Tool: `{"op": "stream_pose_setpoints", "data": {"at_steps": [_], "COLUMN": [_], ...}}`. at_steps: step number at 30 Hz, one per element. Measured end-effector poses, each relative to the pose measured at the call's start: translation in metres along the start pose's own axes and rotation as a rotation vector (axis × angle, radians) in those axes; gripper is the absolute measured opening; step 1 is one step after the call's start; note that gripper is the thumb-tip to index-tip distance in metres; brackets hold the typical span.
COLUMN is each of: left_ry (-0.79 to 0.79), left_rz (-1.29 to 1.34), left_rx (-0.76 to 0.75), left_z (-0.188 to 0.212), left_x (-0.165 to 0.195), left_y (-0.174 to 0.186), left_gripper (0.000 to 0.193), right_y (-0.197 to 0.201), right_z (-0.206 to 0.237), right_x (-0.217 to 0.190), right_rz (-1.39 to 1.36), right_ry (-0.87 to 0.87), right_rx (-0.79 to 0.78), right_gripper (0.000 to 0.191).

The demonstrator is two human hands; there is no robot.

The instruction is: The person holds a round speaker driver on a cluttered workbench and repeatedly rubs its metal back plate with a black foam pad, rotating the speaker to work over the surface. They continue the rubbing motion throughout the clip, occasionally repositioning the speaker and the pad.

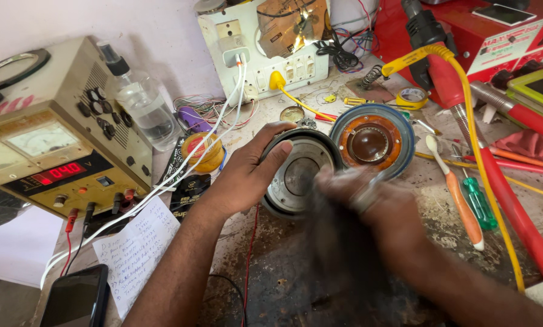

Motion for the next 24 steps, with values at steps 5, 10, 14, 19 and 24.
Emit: {"op": "stream_pose_setpoints", "data": {"at_steps": [5,10,14,19,24], "left_ry": [0.033,0.054,0.021,-0.026,-0.067], "left_rz": [0.023,0.037,0.106,0.283,0.237], "left_rx": [-0.004,-0.026,-0.099,-0.199,-0.213], "left_z": [0.0,0.001,0.002,0.004,0.004], "left_x": [-0.003,-0.008,-0.007,0.0,0.007], "left_y": [0.002,0.003,0.0,-0.009,-0.017], "left_gripper": [0.048,0.05,0.049,0.048,0.048], "right_y": [0.031,0.027,0.034,0.052,0.07], "right_z": [0.006,0.018,0.04,0.086,0.141], "right_x": [0.034,0.019,0.025,0.061,0.082], "right_rz": [-0.024,0.221,-0.073,-0.113,-0.017], "right_ry": [-0.296,-0.122,-0.125,-0.491,-0.715], "right_rx": [0.275,0.106,0.049,0.022,0.156], "right_gripper": [0.011,0.022,0.025,0.029,0.028]}}
Point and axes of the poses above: each hand's wrist, its own z-axis away from the middle knuckle, its own y-axis out of the back of the hand, x = y × z, the point moved 9 cm from there along -z, towards the middle knuckle, and after that the axes turned 14 degrees about z, right-handed, at the moved point
